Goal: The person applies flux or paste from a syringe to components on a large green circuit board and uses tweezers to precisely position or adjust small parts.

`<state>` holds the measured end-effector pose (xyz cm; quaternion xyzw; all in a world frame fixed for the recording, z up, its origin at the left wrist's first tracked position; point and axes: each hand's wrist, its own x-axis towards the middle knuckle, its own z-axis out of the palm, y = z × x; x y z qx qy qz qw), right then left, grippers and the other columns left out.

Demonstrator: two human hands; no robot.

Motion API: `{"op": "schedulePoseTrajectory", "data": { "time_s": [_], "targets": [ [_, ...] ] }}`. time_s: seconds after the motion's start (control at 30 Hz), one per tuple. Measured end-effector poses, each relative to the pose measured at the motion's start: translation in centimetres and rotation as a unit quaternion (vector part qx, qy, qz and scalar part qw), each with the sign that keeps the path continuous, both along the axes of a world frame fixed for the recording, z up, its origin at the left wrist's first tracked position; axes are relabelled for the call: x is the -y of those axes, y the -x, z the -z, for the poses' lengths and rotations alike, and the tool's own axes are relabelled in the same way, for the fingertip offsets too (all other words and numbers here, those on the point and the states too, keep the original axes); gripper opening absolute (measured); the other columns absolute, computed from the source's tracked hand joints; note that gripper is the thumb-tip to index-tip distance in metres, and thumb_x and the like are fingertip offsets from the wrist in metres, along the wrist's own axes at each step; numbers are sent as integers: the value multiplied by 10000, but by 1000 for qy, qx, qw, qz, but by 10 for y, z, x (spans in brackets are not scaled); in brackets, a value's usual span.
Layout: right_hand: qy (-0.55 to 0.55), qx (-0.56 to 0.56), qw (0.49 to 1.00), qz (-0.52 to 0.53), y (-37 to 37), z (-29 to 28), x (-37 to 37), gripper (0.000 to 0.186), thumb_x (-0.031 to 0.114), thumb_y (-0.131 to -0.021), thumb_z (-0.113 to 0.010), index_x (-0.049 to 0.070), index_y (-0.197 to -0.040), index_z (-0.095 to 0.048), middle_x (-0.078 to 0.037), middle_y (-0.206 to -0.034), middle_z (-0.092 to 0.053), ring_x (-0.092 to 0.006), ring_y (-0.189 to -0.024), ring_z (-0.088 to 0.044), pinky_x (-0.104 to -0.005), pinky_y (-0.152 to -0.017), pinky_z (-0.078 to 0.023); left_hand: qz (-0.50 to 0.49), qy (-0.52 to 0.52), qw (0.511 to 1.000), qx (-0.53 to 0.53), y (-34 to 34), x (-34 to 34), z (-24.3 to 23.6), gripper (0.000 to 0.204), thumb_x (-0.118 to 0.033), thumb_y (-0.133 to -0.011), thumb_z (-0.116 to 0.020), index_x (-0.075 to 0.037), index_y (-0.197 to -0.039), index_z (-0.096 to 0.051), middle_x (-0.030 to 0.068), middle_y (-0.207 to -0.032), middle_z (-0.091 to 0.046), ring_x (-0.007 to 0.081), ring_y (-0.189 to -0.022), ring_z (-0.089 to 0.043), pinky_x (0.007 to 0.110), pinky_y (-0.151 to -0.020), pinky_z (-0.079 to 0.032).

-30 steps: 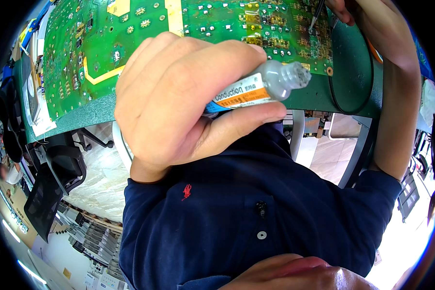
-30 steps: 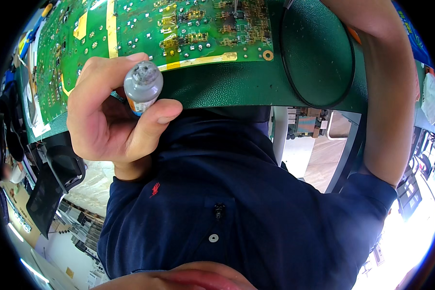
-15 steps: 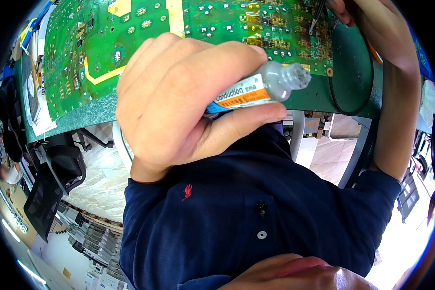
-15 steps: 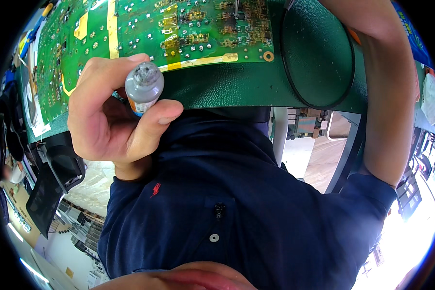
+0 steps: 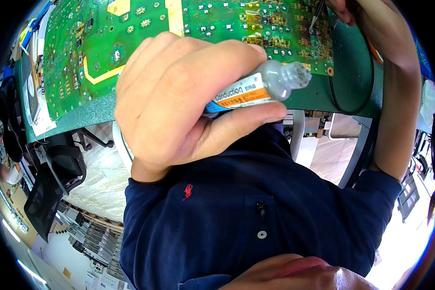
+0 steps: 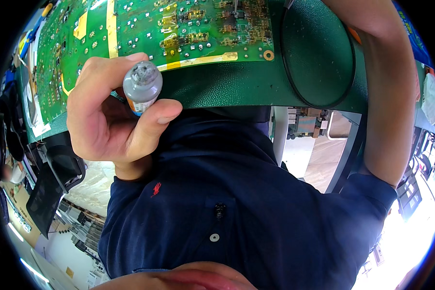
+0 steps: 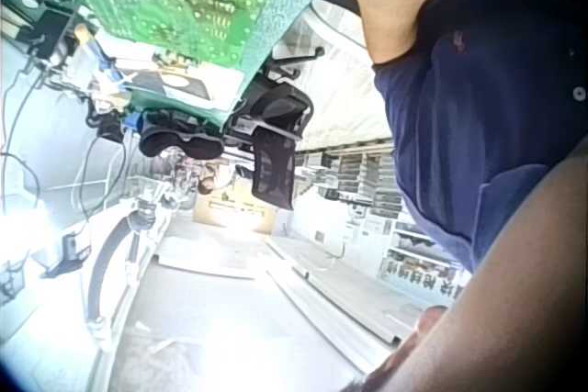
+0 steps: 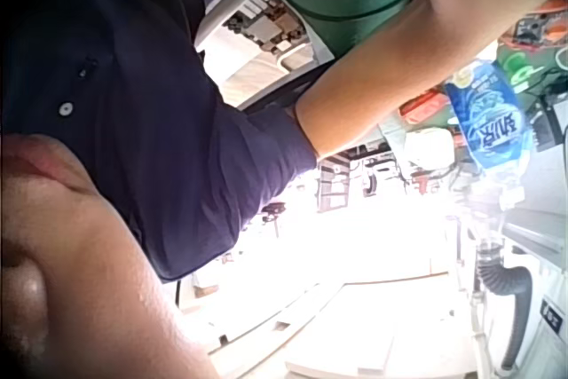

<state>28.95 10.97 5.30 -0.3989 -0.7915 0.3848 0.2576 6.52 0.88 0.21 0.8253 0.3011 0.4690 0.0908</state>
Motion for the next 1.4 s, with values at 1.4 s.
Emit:
{"op": "schedulePoseTrajectory", "data": {
  "time_s": [1.4],
  "targets": [
    [76, -134, 983, 104, 11, 5, 6, 298, 286, -946, -554, 62, -749, -564, 19, -468, -461, -48, -349, -402, -180, -362, -336, 28, 8, 999, -24, 4, -4, -4, 619, -270, -644, -874, 92, -1039, -564, 144, -785, -656, 151, -561, -513, 238, -526, -359]
  ]
}}
